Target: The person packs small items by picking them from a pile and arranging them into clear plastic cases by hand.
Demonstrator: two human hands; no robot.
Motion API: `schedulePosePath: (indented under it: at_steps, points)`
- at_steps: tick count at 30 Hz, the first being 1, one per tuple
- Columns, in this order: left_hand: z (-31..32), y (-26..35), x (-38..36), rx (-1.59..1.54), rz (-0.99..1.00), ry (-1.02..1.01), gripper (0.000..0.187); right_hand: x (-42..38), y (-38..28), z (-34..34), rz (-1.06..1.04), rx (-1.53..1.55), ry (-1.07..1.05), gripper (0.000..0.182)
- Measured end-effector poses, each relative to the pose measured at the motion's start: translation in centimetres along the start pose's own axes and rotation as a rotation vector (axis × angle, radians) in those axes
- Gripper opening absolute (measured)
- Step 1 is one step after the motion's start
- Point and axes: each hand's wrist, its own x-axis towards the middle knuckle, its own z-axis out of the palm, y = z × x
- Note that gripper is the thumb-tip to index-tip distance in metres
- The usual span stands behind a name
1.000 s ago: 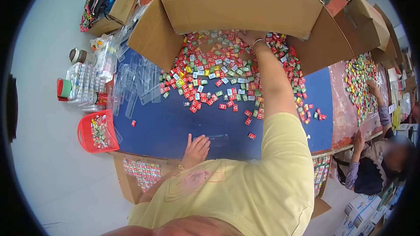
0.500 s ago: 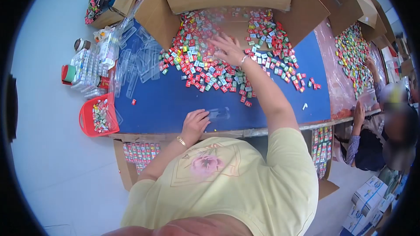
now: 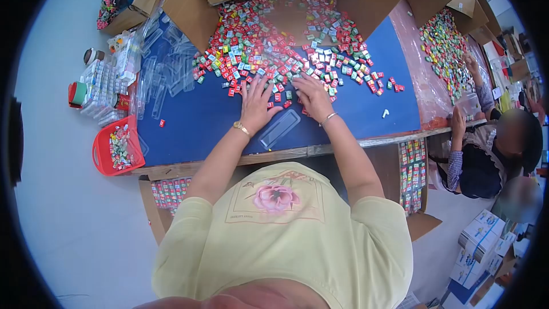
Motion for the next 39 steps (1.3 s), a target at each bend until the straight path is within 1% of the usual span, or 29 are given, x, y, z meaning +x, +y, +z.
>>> schedulePosePath:
  at_steps: [1,4,5,7,8,9,11,12,13,16,20,23,25,28,31,33,36,39]
  points:
    - [0.3,-0.6,-0.3,-0.004,0.022,-0.023,0.053,-0.5,-0.2,-0.3,-0.001,-0.002,-0.006,0.030]
    - [0.2,-1.9,-1.6,-0.011,0.068,-0.081,0.049,-2.8,-4.7,-1.8,-0.183,0.017,-0.271,0.031]
    - [-0.3,-1.9,-2.5,-0.053,0.104,-0.080,0.047,-3.8,-5.3,-1.7,-0.174,0.021,-0.270,0.031]
    - [-1.1,-1.6,-4.0,-0.137,0.177,-0.076,0.041,-5.7,-6.2,-1.5,-0.148,-0.119,-0.333,0.030]
    - [-1.0,-1.4,-4.4,-0.140,0.178,-0.080,0.041,-6.4,-6.5,-1.5,-0.139,-0.191,-0.365,0.029]
    - [-0.8,-1.2,-4.8,-0.162,0.159,-0.123,0.038,-6.9,-7.0,-1.9,-0.136,-0.191,-0.365,0.029]
    - [-0.5,-1.0,-5.4,-0.202,0.123,-0.208,0.033,-7.6,-7.9,-3.0,0.011,-0.227,-0.318,0.028]
    - [-0.6,-0.7,-5.3,-0.202,0.126,-0.210,0.033,-7.9,-8.0,-3.3,0.084,-0.244,-0.295,0.028]
    - [-0.5,-0.1,-5.3,-0.211,0.111,-0.194,0.031,-8.1,-7.8,-3.6,0.086,-0.244,-0.295,0.028]
    - [-0.2,1.2,-4.8,-0.231,0.079,-0.161,0.027,-8.0,-6.5,-4.1,0.274,-0.172,-0.121,0.028]
    - [0.8,1.6,-2.1,-0.214,0.126,-0.125,0.027,-6.2,-3.4,-1.8,0.250,-0.258,-0.111,0.027]
    - [2.1,1.5,-1.8,-0.233,0.057,-0.274,0.029,-4.2,-3.4,-0.1,0.274,-0.253,-0.142,0.028]
    - [2.3,1.8,-2.1,-0.234,0.039,-0.267,0.029,-3.4,-4.3,0.4,0.289,-0.249,-0.155,0.028]
    - [2.1,2.4,-2.8,-0.239,0.004,-0.254,0.031,-3.0,-5.8,0.0,0.334,-0.248,-0.181,0.018]
    - [1.3,2.5,-4.0,-0.287,-0.031,-0.137,0.028,-4.0,-5.8,-0.4,0.360,-0.233,-0.140,0.019]
    - [0.6,1.9,-4.6,-0.295,-0.041,-0.164,0.029,-4.4,-5.8,-0.5,0.381,-0.227,-0.118,0.019]
    - [0.3,1.8,-5.1,-0.318,-0.058,-0.214,0.029,-4.9,-5.4,-0.4,0.367,-0.149,-0.264,0.021]
    - [0.5,2.4,-5.5,-0.257,-0.078,-0.301,0.032,-5.1,-5.2,0.2,0.363,-0.121,-0.288,0.021]
